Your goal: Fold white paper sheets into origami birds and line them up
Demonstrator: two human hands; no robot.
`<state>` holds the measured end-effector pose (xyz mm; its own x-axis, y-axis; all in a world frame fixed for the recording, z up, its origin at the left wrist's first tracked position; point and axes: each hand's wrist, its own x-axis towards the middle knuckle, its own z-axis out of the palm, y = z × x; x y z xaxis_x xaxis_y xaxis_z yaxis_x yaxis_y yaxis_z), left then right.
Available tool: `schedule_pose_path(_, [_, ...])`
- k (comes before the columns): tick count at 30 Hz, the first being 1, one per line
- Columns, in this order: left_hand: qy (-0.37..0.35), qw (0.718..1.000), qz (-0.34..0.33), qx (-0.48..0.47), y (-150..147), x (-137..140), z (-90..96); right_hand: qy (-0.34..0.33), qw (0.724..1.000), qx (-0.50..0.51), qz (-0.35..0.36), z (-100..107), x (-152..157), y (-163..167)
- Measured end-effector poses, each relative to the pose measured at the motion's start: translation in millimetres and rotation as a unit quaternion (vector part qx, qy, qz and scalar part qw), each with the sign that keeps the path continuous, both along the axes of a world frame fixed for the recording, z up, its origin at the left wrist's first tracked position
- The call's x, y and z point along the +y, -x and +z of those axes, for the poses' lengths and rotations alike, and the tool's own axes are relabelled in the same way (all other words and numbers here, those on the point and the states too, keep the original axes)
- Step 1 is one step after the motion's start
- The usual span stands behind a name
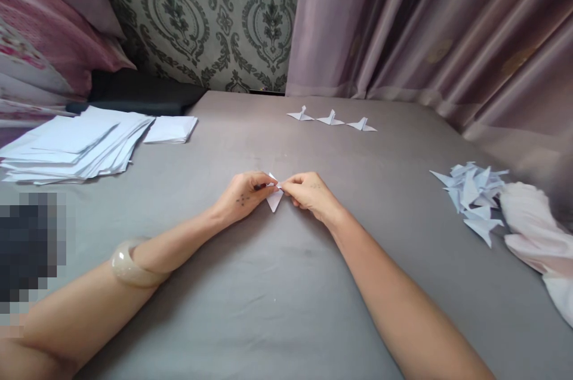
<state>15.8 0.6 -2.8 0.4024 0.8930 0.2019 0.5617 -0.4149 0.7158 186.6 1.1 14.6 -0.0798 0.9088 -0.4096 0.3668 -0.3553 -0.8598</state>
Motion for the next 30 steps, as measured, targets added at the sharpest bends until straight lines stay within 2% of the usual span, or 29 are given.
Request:
schedule_pose_path(9, [0.013,0.999,-0.005,-0.032,-0.5,-2.8,1.9,0.022,1.000,0.014,-0.008,2.4,2.1,-1.7])
schedule_pose_path(18, [0.035,0.997,0.030,-0.064,-1.9,-1.5,0.3,-0.006,0.999,0.044,-0.020,-1.0,1.2,-1.2])
schedule_pose_path(24, [0.019,0.984,0.146,-0.101,6.8,9.3,-2.0,-0.043,0.994,0.078,-0.065,-3.6,0.0,0.1])
schedule_pose_path(30, [-0.077,0.957,0.275,-0.059,19.2,30.1,-8.9,-0.060,0.995,0.069,-0.046,-8.1,-1.1,-0.1])
